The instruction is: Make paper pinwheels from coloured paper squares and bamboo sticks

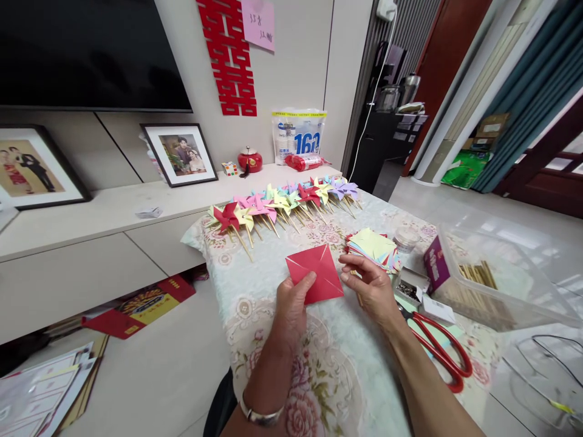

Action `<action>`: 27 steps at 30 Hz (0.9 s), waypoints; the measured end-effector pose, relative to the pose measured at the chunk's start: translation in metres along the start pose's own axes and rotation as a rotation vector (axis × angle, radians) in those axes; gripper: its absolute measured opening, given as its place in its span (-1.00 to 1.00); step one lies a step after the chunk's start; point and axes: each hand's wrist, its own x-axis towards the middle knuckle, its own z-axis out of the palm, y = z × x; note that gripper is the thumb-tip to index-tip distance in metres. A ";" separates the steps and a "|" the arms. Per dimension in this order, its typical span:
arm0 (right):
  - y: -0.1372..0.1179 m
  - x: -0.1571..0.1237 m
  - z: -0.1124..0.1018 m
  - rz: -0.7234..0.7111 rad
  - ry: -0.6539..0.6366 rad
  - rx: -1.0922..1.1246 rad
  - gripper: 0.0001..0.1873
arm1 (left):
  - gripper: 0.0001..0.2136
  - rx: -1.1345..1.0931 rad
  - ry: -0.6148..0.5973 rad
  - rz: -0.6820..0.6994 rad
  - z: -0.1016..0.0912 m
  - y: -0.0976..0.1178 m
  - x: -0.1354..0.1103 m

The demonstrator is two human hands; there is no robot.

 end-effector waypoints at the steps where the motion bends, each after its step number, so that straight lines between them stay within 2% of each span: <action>1: -0.002 0.000 -0.001 -0.026 -0.027 -0.021 -0.73 | -0.53 -0.001 0.002 0.000 0.000 0.000 0.001; 5: -0.007 -0.002 -0.002 -0.051 -0.174 -0.078 -0.89 | -0.51 -0.014 -0.013 -0.005 -0.002 0.000 0.002; 11: -0.008 -0.003 -0.005 -0.005 -0.326 -0.129 -0.80 | -0.54 0.018 0.003 0.008 -0.004 -0.001 0.003; 14: -0.008 -0.004 -0.005 0.037 -0.353 -0.131 -0.74 | -0.55 0.049 0.016 0.032 -0.004 -0.002 0.003; 17: -0.008 -0.004 -0.003 0.057 -0.369 -0.125 -0.76 | -0.57 0.070 0.003 0.035 -0.004 -0.003 0.003; 22: -0.012 -0.005 0.001 0.014 -0.377 -0.125 -0.89 | -0.61 0.134 -0.013 0.053 -0.007 -0.006 0.004; 27: -0.013 -0.004 0.004 -0.021 -0.377 -0.166 -0.86 | -0.65 0.190 -0.009 0.062 -0.008 -0.009 0.006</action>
